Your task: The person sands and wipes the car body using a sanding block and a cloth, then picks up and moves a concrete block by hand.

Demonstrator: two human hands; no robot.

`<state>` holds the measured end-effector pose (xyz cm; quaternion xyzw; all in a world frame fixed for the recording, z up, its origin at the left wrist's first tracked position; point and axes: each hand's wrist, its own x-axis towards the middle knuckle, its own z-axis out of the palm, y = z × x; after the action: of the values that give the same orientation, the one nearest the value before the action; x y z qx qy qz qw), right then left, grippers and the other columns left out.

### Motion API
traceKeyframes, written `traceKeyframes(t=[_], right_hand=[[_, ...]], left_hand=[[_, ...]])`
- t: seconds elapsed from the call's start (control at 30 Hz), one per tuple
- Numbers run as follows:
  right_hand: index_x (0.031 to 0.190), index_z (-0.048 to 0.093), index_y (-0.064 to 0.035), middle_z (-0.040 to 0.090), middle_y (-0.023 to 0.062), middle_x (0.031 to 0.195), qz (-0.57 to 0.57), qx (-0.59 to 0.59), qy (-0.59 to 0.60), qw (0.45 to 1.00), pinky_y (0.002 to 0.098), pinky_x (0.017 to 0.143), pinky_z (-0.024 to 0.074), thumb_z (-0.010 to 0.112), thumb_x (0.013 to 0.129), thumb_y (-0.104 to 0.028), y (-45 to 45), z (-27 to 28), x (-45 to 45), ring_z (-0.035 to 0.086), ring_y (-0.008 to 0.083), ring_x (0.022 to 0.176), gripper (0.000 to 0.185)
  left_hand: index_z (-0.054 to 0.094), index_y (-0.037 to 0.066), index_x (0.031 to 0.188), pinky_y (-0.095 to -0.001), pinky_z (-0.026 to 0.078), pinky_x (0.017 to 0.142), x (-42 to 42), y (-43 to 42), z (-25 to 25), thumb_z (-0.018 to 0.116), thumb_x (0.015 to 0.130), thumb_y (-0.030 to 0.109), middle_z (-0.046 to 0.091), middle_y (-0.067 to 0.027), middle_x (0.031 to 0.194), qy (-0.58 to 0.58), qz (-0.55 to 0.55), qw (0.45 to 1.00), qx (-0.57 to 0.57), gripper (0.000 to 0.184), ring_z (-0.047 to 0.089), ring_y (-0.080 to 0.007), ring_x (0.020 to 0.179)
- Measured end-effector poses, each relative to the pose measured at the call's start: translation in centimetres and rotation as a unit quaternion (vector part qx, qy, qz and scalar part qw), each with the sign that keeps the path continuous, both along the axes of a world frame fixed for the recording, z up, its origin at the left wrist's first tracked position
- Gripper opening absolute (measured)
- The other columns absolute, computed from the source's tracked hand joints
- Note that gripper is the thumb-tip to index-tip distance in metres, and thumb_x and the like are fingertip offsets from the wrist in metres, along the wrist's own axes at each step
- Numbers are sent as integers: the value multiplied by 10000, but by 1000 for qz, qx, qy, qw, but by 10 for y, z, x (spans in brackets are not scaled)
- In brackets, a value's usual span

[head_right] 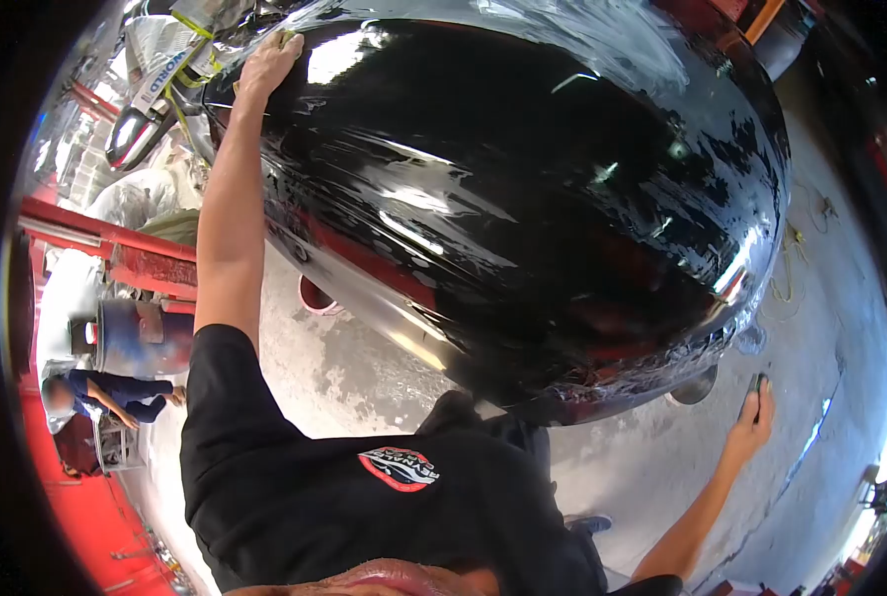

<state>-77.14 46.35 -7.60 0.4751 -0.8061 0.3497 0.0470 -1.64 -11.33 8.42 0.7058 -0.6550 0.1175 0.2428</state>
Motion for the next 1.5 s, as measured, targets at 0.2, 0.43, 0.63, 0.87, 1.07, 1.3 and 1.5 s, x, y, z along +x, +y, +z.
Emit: traceKeyframes(t=[0.2,0.43,0.63,0.87,1.07,1.3,1.5], right_hand=[[1363,653,4,662,147,1378,3,-34,-49,998,357,1101,431,586,1055,-182,10,-13,-66,610,261,1264,367],[1387,633,10,654,115,1390,123,-73,-147,979,333,1097,428,593,1064,-188,-60,-22,-167,593,213,1259,381],[1394,628,11,641,96,1411,176,-122,-271,939,306,1101,420,579,1077,-165,-90,-21,-189,575,180,1265,367],[1393,627,18,643,120,1407,103,-94,-284,948,323,1106,426,564,1077,-171,-61,-28,-221,589,208,1264,374],[1370,660,-14,686,119,1311,-88,-102,-299,945,318,1055,448,647,1035,-281,10,-17,-245,622,190,1167,429],[1302,689,10,717,35,1078,-184,-202,-506,818,240,804,509,708,1004,-248,79,-96,-300,637,96,923,395],[1323,650,32,704,68,1096,-182,-93,-612,764,266,755,542,686,1014,-258,106,-219,-369,655,126,888,425]], left_hand=[[610,118,1363,-434,454,1096,-150,73,-21,534,997,566,636,-153,1391,-48,-148,988,-2,583,569,-370,1319],[700,57,1132,-476,525,977,-397,215,-49,649,933,466,700,-190,1131,-49,-277,951,-126,457,662,-398,1075],[666,39,1195,-452,450,1066,-538,303,-63,747,880,337,639,-151,1197,-41,-352,932,-77,442,580,-362,1230],[672,57,1160,-477,401,1138,-656,361,-111,762,842,292,630,-202,1284,-10,-425,901,-88,406,556,-391,1275],[704,96,951,-492,514,882,-727,380,-148,749,861,231,709,-135,1010,88,-519,850,-36,168,650,-347,941],[692,49,1107,-456,532,851,-823,432,-160,796,862,276,658,-132,1057,272,-566,774,83,350,643,-348,982],[659,33,1088,-367,537,823,-939,480,-303,770,845,199,658,-148,1072,269,-532,740,313,314,668,-292,1002]])
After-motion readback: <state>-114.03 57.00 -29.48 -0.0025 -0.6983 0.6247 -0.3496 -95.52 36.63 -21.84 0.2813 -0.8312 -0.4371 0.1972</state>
